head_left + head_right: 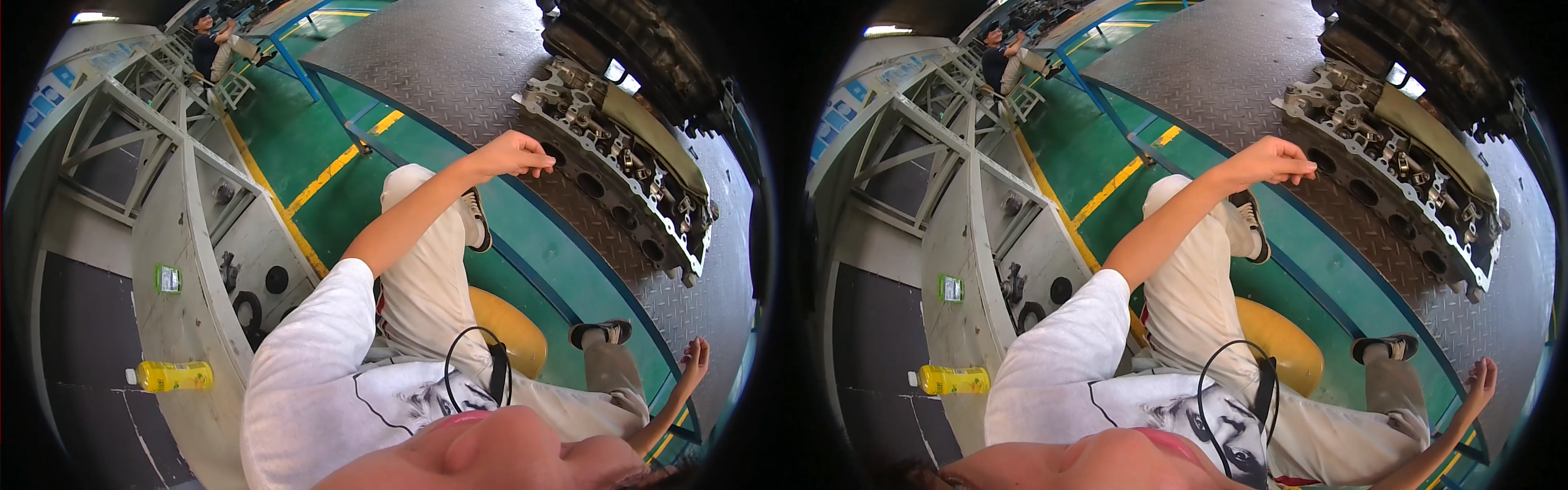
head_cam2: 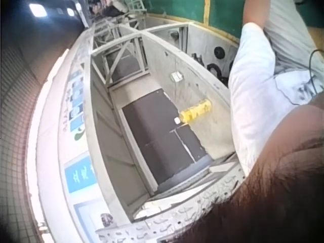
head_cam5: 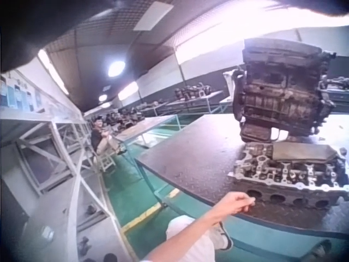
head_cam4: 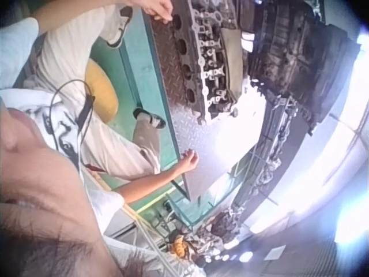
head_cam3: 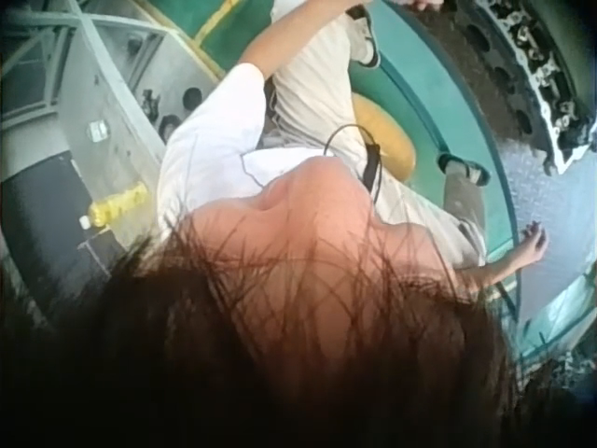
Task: The person is placing and adjusting small metal components into the ports of an engine cylinder head by hand on a diamond-plate workbench.
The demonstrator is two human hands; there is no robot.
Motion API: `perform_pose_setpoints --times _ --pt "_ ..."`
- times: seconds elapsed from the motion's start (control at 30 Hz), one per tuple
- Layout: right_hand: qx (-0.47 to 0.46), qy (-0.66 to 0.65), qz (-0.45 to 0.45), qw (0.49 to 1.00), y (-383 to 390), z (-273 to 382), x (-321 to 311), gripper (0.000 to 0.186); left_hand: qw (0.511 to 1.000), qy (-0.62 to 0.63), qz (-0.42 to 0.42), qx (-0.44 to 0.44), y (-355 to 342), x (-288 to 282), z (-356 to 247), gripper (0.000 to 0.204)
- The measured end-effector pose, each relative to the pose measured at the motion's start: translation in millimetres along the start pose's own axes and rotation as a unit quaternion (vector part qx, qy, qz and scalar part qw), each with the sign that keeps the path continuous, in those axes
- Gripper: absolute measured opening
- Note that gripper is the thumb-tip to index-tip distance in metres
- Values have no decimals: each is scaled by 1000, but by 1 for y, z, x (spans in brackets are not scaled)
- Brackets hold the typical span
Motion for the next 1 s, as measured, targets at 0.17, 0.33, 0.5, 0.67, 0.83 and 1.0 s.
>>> perform_pose_setpoints --times 0.17,0.33,0.5,0.67,0.83,1.0 --pt "-41 47 38 997 -16 -13 6 18 998 -50 -25 -8 -4 -22 1 26" --pt "-57 128 96 985 -2 -7 46 17 995 -88 -27 -25 -6 -39 25 27" --pt "-95 113 99 984 -8 -13 52 17 987 -131 -89 -15 -4 -46 35 28" --pt "-84 150 96 980 4 2 59 15 984 -141 -104 -23 -5 -42 33 30" --pt "-102 198 61 973 16 -6 45 15 981 -144 -126 -32 -8 -31 19 36" --pt "-4 -6 192 981 44 49 116 10 994 98 -36 45 0 -23 11 25"
Point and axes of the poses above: each hand's wrist, its own y-axis away from the middle knuckle, its own x-axis out of the palm, z = x × y, the point moved 2 cm from there along -y, towards the middle knuckle, and after that the axes turned 9 degrees about -y, right-handed, at the moved point
